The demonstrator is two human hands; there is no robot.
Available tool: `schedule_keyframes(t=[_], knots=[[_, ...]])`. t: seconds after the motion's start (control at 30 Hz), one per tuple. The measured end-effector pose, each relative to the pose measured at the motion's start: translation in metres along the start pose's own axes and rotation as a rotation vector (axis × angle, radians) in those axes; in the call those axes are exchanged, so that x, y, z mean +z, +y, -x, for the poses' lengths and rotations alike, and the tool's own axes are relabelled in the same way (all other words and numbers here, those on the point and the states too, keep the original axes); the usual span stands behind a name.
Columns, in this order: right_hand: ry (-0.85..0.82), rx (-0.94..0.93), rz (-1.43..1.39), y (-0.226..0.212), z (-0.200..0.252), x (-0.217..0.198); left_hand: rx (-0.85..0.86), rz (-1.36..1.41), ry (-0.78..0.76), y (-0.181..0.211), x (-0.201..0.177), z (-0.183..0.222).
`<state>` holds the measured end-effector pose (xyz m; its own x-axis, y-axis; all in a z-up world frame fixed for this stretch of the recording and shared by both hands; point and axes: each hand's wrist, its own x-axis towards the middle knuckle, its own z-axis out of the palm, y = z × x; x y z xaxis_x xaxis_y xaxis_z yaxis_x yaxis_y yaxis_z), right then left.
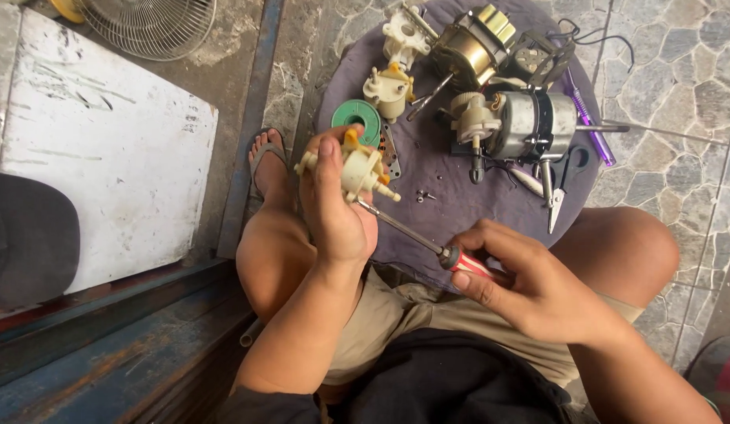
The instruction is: Assembling a small plastic gearbox for a fan motor using a screwdriver.
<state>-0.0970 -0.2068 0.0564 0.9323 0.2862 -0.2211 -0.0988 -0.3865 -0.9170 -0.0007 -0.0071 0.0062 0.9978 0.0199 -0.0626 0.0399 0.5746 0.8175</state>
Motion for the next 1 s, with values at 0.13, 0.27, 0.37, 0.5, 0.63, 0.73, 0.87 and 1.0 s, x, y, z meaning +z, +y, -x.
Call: schedule_keyframes(t=[0.13, 0.27, 0.37, 0.5, 0.63, 0.73, 0.87, 1.0], knots=[[-0.191, 0.243, -0.516, 0.020, 0.001, 0.008, 0.052, 0.072, -0.076, -0.011, -0.006, -0.001], [-0.107, 0.166, -0.433, 0.006, -0.001, 0.020, 0.052, 0.051, -0.009, -0.010, -0.001, 0.002], [-0.032, 0.035, -0.249, 0.000, -0.005, 0.021, 0.082, 0.042, -0.014, -0.009, 0.001, 0.001], [0.008, -0.048, -0.155, -0.004, -0.008, 0.023, 0.072, 0.073, -0.008, -0.009, 0.001, 0.001], [0.031, -0.029, -0.083, -0.009, -0.010, 0.024, 0.072, 0.105, -0.014, -0.009, -0.001, -0.001], [0.114, -0.066, 0.021, -0.012, -0.012, 0.029, 0.112, 0.142, -0.002, -0.008, -0.001, -0.003], [0.211, -0.243, 0.367, -0.016, -0.014, 0.033, 0.134, 0.074, 0.022, -0.005, -0.002, -0.003], [0.384, -0.362, 0.975, -0.018, -0.011, 0.031, 0.172, -0.140, 0.088, -0.006, 0.000, -0.003]])
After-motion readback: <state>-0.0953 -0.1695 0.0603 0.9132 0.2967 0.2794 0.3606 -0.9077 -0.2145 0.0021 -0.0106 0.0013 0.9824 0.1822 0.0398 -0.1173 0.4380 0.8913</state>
